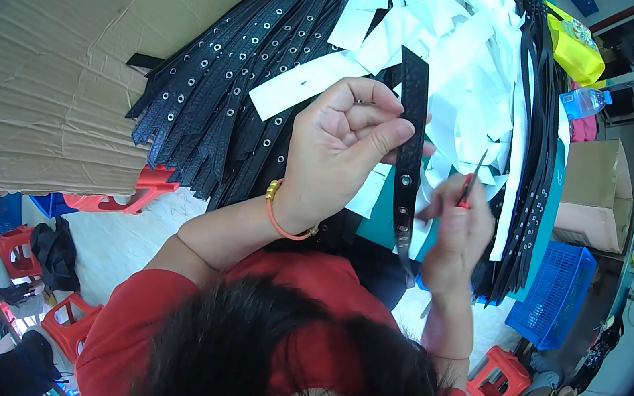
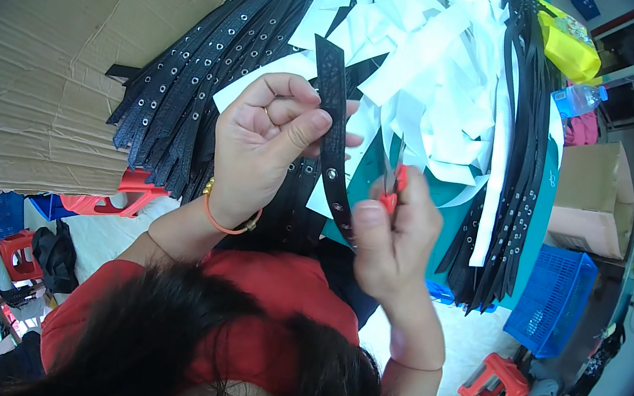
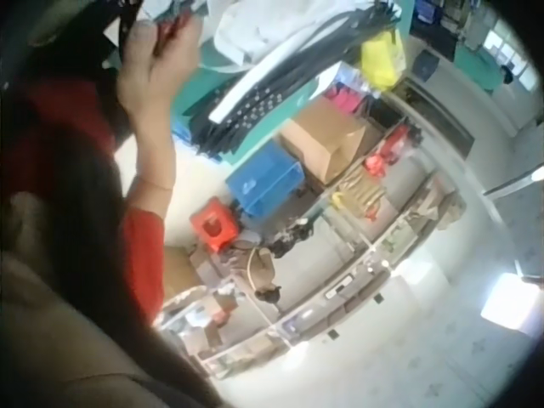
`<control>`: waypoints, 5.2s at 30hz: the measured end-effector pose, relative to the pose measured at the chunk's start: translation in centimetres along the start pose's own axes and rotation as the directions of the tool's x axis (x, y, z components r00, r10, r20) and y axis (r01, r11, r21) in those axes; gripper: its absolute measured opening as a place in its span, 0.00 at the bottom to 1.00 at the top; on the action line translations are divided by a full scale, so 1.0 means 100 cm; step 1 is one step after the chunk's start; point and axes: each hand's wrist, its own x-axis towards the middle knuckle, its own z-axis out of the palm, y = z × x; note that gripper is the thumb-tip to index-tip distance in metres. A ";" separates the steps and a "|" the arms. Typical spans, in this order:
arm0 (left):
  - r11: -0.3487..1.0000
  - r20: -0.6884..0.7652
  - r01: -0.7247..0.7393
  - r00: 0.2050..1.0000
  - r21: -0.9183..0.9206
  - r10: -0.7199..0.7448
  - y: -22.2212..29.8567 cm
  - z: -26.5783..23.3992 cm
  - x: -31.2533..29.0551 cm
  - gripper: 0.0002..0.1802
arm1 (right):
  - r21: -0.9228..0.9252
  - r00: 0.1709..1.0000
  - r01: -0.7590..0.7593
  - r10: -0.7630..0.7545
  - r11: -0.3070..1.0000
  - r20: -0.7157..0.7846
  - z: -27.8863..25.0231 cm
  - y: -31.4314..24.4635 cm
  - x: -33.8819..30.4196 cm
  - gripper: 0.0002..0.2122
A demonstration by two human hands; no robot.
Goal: Trim excess material and threads from black belts using small clippers in a factory setting.
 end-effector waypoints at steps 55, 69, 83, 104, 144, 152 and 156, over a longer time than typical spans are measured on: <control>0.799 0.178 -0.154 0.982 0.581 0.060 -0.041 -0.010 0.002 0.03 | -0.669 0.946 0.322 -0.262 0.670 0.193 -0.035 -0.009 0.017 0.11; 0.820 0.256 -0.230 0.961 0.524 0.106 -0.053 -0.014 0.004 0.09 | -0.660 0.964 0.258 -0.229 0.706 0.131 -0.036 0.013 0.019 0.12; 0.961 0.200 0.112 0.966 0.251 -0.165 -0.056 0.001 0.004 0.14 | 0.321 0.869 -0.376 0.451 0.869 -0.202 -0.029 0.020 0.034 0.07; 0.785 0.178 -0.373 0.927 0.495 0.329 -0.090 0.005 0.015 0.04 | 0.517 0.850 -0.343 0.493 0.784 -0.184 -0.015 0.028 0.058 0.10; 0.908 0.207 -0.215 0.967 0.361 0.147 -0.097 0.010 0.025 0.05 | -0.595 0.938 0.304 -0.342 0.744 0.053 -0.063 0.045 0.026 0.14; 0.893 0.319 -0.157 0.947 0.422 0.015 -0.097 0.011 0.030 0.07 | -0.547 0.979 0.201 -0.145 0.813 0.145 -0.079 0.036 0.031 0.15; 0.940 0.265 0.160 0.933 0.301 -0.243 -0.082 0.015 0.026 0.09 | -0.477 0.983 0.120 -0.038 0.870 0.178 -0.082 0.037 0.034 0.15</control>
